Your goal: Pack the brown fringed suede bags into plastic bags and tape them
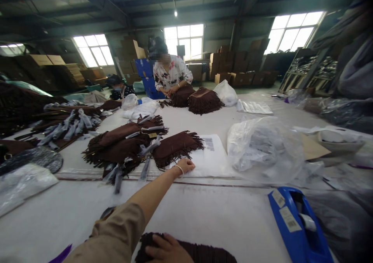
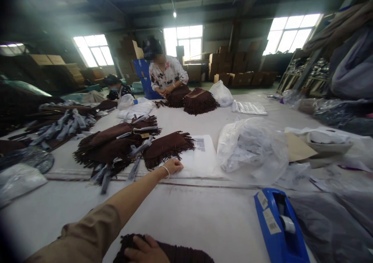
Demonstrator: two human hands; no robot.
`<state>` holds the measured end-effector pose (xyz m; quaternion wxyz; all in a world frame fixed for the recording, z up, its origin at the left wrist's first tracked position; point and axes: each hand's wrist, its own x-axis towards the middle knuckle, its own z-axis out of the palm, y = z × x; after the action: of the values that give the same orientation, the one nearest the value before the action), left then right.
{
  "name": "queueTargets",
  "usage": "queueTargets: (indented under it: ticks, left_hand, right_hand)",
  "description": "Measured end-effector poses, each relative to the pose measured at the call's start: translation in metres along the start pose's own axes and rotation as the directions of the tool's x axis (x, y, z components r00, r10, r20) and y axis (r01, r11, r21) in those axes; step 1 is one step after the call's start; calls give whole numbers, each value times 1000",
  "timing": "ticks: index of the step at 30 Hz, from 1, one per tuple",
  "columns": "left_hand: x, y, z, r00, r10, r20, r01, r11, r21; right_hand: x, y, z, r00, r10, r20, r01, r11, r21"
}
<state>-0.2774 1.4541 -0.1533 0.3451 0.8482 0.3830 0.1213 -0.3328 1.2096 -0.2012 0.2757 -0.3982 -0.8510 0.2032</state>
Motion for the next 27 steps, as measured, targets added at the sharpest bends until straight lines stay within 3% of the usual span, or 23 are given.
queueTargets:
  ticks: [3,5,6,9,12,15,19,22,24,25,26,27]
  left_hand:
    - [-14,17,-6,995,58,-76,-62,997,-46]
    - [-32,31,-8,989,109,-101,-115,992,-57]
    - [-43,37,-8,983,146,-110,-153,987,-51]
    - [-77,54,-3,935,322,-150,-307,945,115]
    - [-97,65,3,897,416,-151,-328,854,403]
    - [-99,68,3,930,366,-34,-274,752,600]
    - [-106,57,-20,956,288,55,-249,697,672]
    - [-135,34,-45,970,242,-21,-170,739,652]
    - [-162,15,-54,973,165,-163,-41,814,580]
    - [-175,6,-54,964,93,-248,43,868,494]
    - [-188,-2,-51,951,-8,-310,123,927,355]
    - [-199,-7,-46,935,-144,-324,199,970,142]
  right_hand:
    - [-1,3,-56,961,203,-190,-175,973,152]
    - [-5,17,-101,805,408,-432,-373,913,166]
    - [-7,27,-122,731,420,-538,-438,893,102]
    - [-16,61,-166,700,411,-584,-597,785,-163]
    - [-20,81,-177,693,480,-537,-666,711,-225]
    - [-26,80,-175,696,486,-528,-666,711,-224]
    - [-60,71,-185,694,501,-518,-677,699,-230]
    - [-104,68,-194,618,549,-563,-745,639,-194]
    - [-132,63,-188,508,591,-627,-804,586,-100]
    - [-142,59,-180,415,629,-657,-819,573,33]
    - [-150,54,-170,290,689,-664,-780,573,254]
    - [-154,50,-158,160,767,-621,-655,554,514]
